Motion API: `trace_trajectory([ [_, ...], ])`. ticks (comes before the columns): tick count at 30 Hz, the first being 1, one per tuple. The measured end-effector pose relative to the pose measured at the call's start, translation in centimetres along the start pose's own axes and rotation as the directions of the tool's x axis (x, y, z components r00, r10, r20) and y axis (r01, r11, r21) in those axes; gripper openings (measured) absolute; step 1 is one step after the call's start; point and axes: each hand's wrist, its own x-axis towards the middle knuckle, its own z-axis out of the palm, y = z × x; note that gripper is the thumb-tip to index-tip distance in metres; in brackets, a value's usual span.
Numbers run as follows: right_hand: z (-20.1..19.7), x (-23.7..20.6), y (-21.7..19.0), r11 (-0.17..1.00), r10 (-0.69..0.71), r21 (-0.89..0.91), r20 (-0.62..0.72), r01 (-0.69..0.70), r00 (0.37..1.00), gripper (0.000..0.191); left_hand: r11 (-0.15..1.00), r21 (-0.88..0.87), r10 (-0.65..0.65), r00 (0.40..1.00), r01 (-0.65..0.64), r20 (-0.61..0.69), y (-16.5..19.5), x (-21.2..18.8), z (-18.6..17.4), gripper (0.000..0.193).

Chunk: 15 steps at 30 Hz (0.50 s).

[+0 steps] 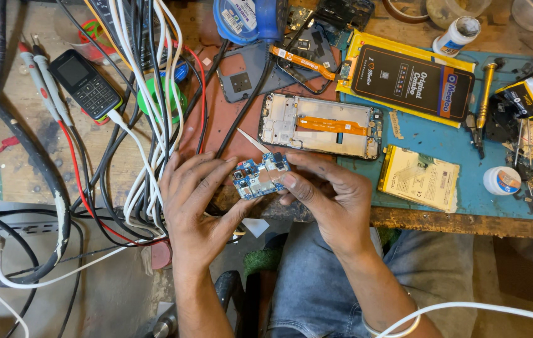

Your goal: The person works on a disassembled smartphone at a cluttered repair bench. They probe the exposed motherboard with multimeter test leads, clean the board with a brush, reposition the board and flex cable, then place the phone body over the board and press the powered screen to test it.

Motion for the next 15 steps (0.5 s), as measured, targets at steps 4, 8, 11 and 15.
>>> trace_trajectory([
  [4, 0.08, 0.18, -0.09, 0.999, 0.005, 0.035, 0.008, -0.005, 1.000, 0.027, 1.000, 0.000, -0.007, 1.000, 0.007, -0.003, -0.02, 0.07, 0.10, 0.060],
  [8, 0.15, 0.46, -0.01, 1.000, 0.011, -0.006, -0.029, -0.011, 1.000, 0.029, 1.000, -0.001, -0.018, 1.000, 0.018, 0.000, 0.02, 0.19, 0.16, 0.062],
  [11, 0.15, 0.49, 0.11, 1.000, 0.019, 0.006, -0.039, -0.018, 0.999, 0.029, 1.000, -0.017, -0.020, 1.000, 0.019, -0.016, 0.04, 0.24, 0.22, 0.064],
  [15, 0.04, 0.27, 0.40, 1.000, -0.003, -0.016, -0.041, 0.003, 0.999, 0.028, 1.000, -0.018, -0.014, 1.000, 0.014, -0.013, -0.04, 0.17, 0.13, 0.063],
])
